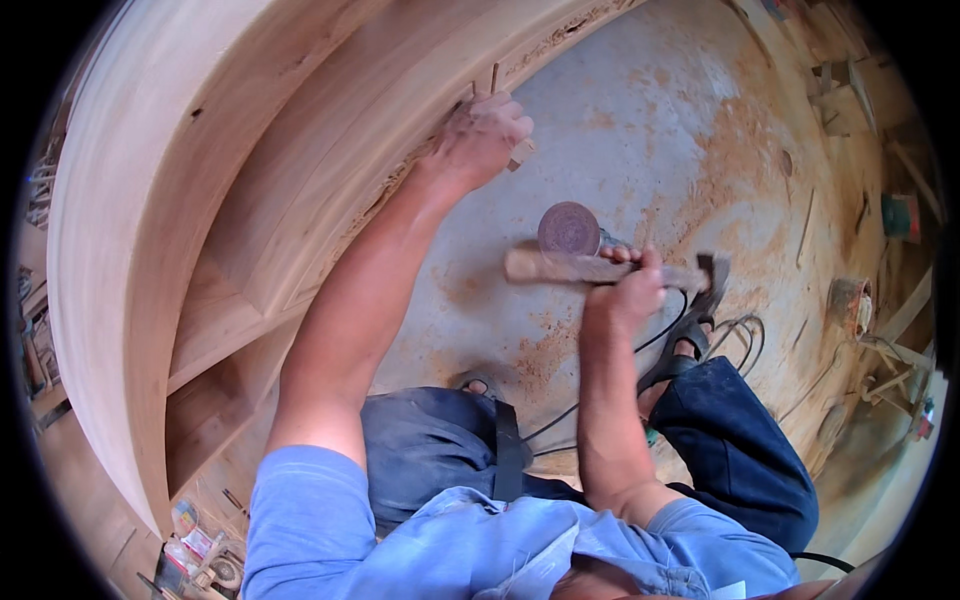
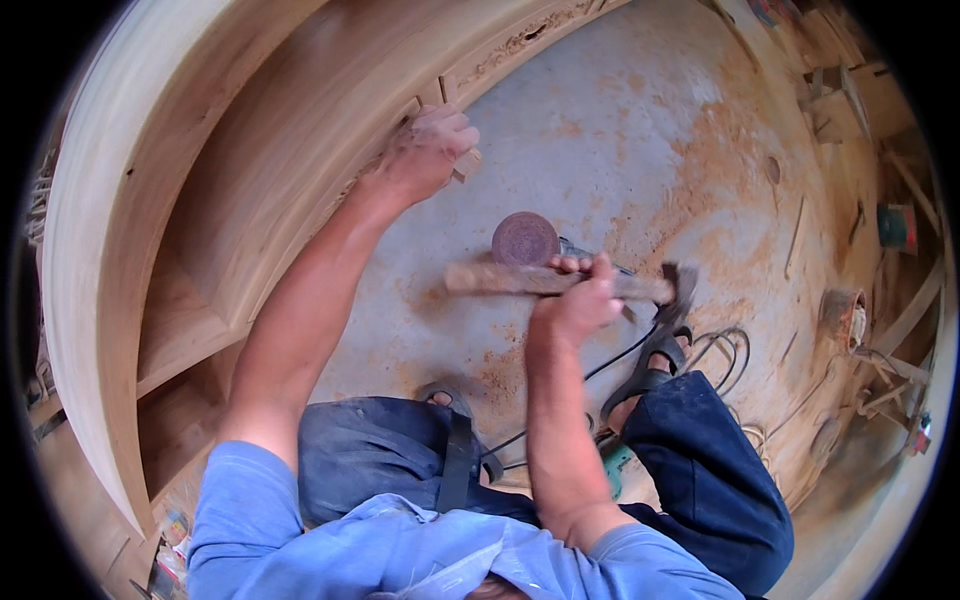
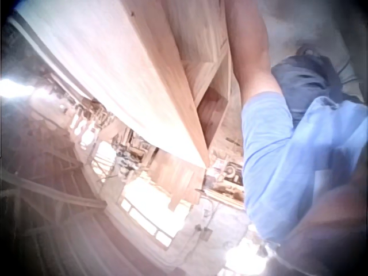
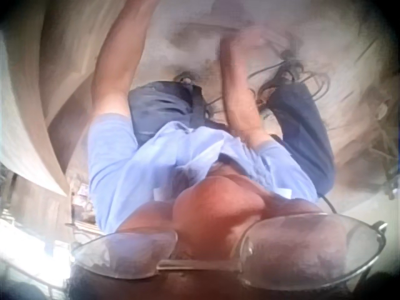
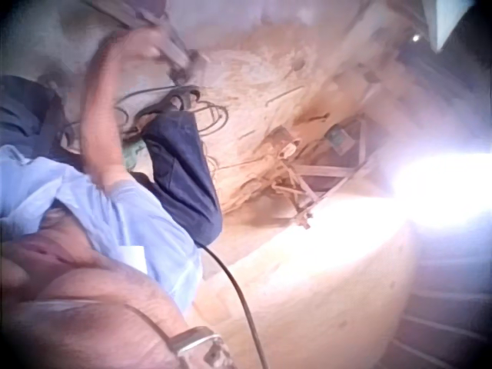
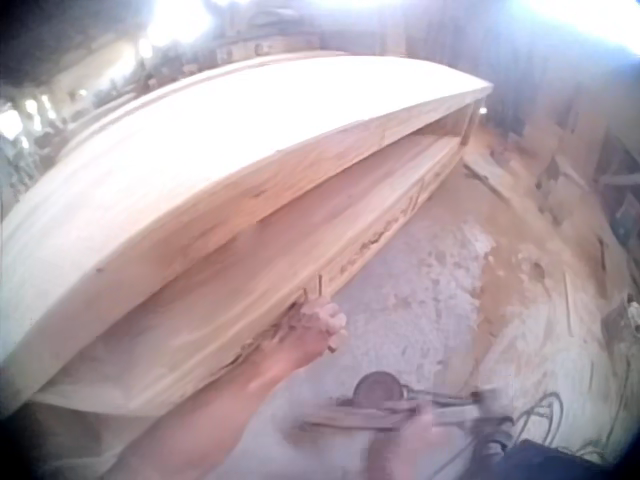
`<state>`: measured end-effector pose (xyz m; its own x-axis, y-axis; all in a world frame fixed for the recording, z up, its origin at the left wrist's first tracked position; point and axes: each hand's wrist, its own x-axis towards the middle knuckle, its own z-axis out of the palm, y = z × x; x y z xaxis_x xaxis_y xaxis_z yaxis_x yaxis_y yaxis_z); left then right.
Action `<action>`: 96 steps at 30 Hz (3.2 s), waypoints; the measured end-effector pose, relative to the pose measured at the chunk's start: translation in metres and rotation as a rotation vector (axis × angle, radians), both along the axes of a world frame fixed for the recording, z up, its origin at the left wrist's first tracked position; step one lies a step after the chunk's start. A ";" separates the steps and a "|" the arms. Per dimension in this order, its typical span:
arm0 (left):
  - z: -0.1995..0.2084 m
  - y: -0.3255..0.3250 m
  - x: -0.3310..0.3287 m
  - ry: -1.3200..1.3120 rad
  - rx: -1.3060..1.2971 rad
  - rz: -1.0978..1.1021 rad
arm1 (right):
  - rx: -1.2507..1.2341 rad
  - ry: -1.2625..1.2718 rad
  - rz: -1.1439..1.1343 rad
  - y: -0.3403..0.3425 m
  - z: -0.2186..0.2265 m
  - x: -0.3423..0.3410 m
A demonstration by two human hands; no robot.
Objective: The person sits on the floor and uses an angle grinder with a sanding disc to smooth the surface of a wooden cabinet. They also use a hammer to tap small wooden pieces into place on the cabinet's edge.
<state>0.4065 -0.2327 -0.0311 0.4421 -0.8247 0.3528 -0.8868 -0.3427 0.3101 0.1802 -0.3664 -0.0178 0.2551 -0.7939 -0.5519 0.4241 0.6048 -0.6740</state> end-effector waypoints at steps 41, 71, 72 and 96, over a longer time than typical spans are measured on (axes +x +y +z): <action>-0.025 -0.006 -0.049 -0.305 0.409 0.231 | -1.264 1.518 1.258 -0.277 -0.081 -0.015; -0.016 0.208 -0.217 0.500 -0.276 1.166 | -1.424 0.534 1.479 -0.004 -0.014 0.192; -0.020 0.223 -0.228 0.677 -0.425 1.381 | -1.475 0.547 1.506 -0.004 -0.015 0.204; -0.063 0.290 -0.191 0.163 -0.268 1.277 | -1.288 0.487 1.667 -0.039 -0.042 0.245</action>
<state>0.2154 0.0569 -0.0936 0.9063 0.2898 0.3076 0.0677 -0.8180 0.5712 0.4257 -0.4056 -0.0599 0.9645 0.0677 -0.2554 -0.1594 -0.6221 -0.7666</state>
